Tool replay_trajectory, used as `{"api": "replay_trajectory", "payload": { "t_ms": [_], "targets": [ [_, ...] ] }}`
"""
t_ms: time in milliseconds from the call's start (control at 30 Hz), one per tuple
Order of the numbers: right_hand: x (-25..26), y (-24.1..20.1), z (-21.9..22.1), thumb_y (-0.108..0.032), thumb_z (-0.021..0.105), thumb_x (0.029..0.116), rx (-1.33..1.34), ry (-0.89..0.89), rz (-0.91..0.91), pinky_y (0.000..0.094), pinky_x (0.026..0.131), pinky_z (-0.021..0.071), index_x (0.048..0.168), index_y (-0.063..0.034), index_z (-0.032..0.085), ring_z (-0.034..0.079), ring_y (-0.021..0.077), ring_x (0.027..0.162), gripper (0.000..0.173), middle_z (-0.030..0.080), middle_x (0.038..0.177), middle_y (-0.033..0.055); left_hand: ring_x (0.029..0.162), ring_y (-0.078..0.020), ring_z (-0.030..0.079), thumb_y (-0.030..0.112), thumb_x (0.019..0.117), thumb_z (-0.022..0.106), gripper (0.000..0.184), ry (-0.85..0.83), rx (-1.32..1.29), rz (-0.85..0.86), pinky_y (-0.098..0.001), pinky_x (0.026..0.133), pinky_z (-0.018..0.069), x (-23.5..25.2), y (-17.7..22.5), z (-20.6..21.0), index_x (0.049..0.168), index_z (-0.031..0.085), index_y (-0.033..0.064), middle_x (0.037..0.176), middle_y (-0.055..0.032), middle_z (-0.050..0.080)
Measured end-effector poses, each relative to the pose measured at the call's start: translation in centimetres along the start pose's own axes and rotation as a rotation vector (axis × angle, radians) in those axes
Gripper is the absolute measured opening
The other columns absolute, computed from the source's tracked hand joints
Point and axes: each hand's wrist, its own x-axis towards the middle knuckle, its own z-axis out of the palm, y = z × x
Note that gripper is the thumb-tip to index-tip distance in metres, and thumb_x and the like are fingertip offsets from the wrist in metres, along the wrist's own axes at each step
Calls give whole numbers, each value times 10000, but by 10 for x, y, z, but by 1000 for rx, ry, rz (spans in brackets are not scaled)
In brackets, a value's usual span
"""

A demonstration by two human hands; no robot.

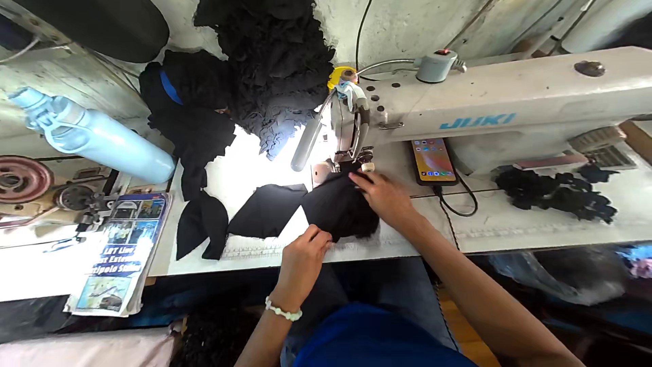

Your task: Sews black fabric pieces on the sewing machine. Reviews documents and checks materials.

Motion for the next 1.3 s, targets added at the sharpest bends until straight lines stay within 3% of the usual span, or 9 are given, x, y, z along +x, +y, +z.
{"api": "replay_trajectory", "payload": {
  "t_ms": [200, 300, 400, 533, 633, 767, 1033, 1167, 1300],
  "targets": [
    [-35, 4, -24, 13, 691, 911, 16, -70, 10, 602, 704, 578, 1313, -106, 714, 720, 441, 896, 420, 638, 1348, 215, 692, -175, 684, 240, 1012, 601, 245, -88, -62, 33, -307, 582, 572, -17, 1, -12, 928, 745, 62, 876, -76, 679],
    [-45, 8, -26, -172, 763, 919, 122, -28, 39, 577, 741, 581, 1308, -74, 701, 712, 412, 939, 406, 651, 1294, 213, 708, -170, 678, 351, 1031, 570, 342, -45, -69, 32, -304, 592, 572, -18, 3, -10, 981, 737, 57, 910, -81, 680],
    [-45, 7, -31, -230, 743, 925, 151, 71, -37, 527, 754, 591, 1218, -17, 687, 704, 380, 961, 367, 656, 1226, 216, 747, -206, 711, 504, 906, 692, 482, -19, -40, 42, -350, 590, 590, -19, 5, -7, 1073, 748, 55, 981, -103, 714],
    [-39, -22, -49, -149, 580, 1027, 74, -117, -183, 531, 923, 544, 1218, -24, 705, 686, 411, 1091, 260, 708, 1158, 231, 780, -196, 724, 235, 923, 717, 200, 21, -17, 40, -322, 637, 606, -21, 7, -1, 1044, 770, 85, 983, -96, 721],
    [-38, -25, -26, -73, 649, 923, -2, 49, -445, 463, 668, 551, 1057, -50, 733, 690, 349, 809, 160, 694, 876, 148, 770, -186, 717, 194, 962, 659, 167, 57, -14, 40, -305, 641, 598, -23, 6, 1, 1012, 778, 88, 961, -90, 719],
    [-38, -31, -16, -108, 622, 947, 25, 103, -492, 422, 614, 541, 1041, -64, 744, 679, 317, 733, 160, 679, 817, 121, 759, -184, 707, 181, 976, 639, 168, 63, -11, 51, -298, 639, 591, -26, 7, 1, 989, 781, 92, 932, -89, 711],
    [-50, -27, -16, -194, 693, 930, 71, 201, 1, 520, 636, 559, 1090, 37, 680, 712, 363, 728, 281, 717, 903, 197, 704, -141, 656, 442, 1036, 536, 396, -13, -17, 117, -264, 583, 545, -36, 15, -11, 992, 796, 145, 866, -48, 673],
    [-31, -28, -7, -96, 648, 966, 18, 92, 152, 596, 718, 543, 1329, -18, 667, 710, 459, 817, 371, 716, 983, 271, 812, -249, 731, 266, 985, 655, 231, 9, 53, 40, -378, 629, 604, -9, 11, -10, 1105, 784, 116, 1097, -131, 721],
    [13, -14, 2, -128, 586, 1035, -52, -73, 178, 643, 836, 509, 1428, -109, 620, 682, 500, 937, 395, 687, 1081, 304, 826, -335, 734, 450, 885, 746, 528, -13, 242, -43, -461, 616, 598, 14, 1, -6, 1270, 726, 88, 1272, -190, 673]
  ]
}}
